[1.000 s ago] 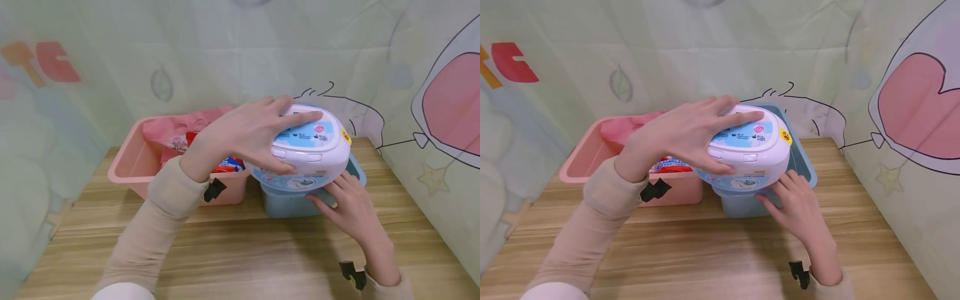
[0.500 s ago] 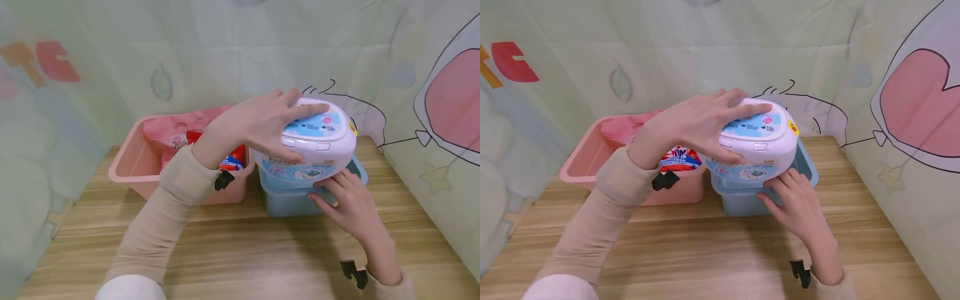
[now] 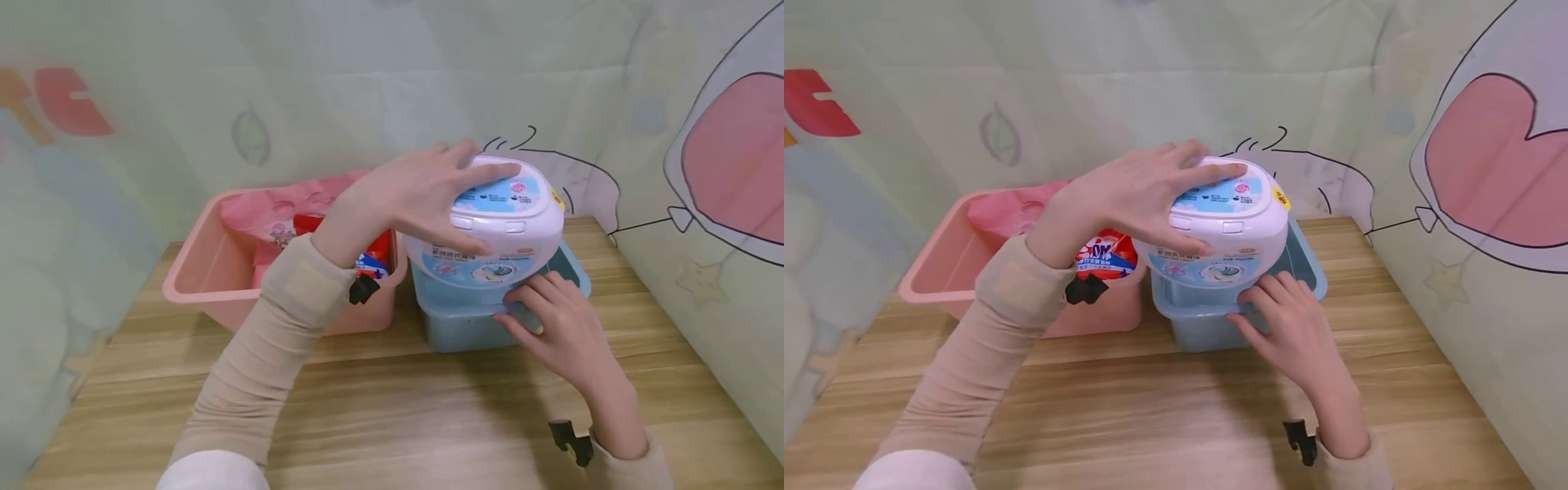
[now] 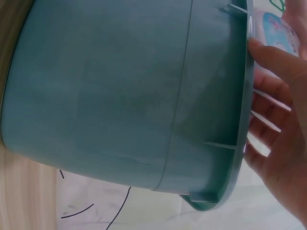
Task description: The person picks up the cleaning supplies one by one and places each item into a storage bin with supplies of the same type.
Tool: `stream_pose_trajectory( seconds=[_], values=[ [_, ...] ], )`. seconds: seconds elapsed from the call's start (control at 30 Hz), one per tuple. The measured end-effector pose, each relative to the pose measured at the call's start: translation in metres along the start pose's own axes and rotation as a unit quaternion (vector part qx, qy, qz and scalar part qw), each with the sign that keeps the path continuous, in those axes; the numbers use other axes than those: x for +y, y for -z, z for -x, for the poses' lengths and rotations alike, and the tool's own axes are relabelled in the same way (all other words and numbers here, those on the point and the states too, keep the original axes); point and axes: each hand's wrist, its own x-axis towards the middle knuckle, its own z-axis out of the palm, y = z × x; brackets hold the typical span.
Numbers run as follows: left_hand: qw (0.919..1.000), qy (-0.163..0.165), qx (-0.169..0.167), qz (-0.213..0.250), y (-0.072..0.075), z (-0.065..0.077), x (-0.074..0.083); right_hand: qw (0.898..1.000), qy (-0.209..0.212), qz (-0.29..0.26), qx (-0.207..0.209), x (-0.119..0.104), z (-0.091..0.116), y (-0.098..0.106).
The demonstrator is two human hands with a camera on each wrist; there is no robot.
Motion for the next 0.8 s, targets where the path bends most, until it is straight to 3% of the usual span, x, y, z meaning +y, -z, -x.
stream_pose_trajectory(
  seconds=[0.23, 0.8],
  values=[
    [0.9999, 0.012, -0.007, 0.009, -0.007, -0.004, -0.007, 1.0, -0.005, 0.008, -0.01, -0.003, -0.001, -0.002],
    [0.9964, 0.035, -0.073, 0.026, -0.021, -0.028, -0.017, 1.0, -0.008, 0.01, -0.018, -0.002, -0.002, -0.001]
  ],
)
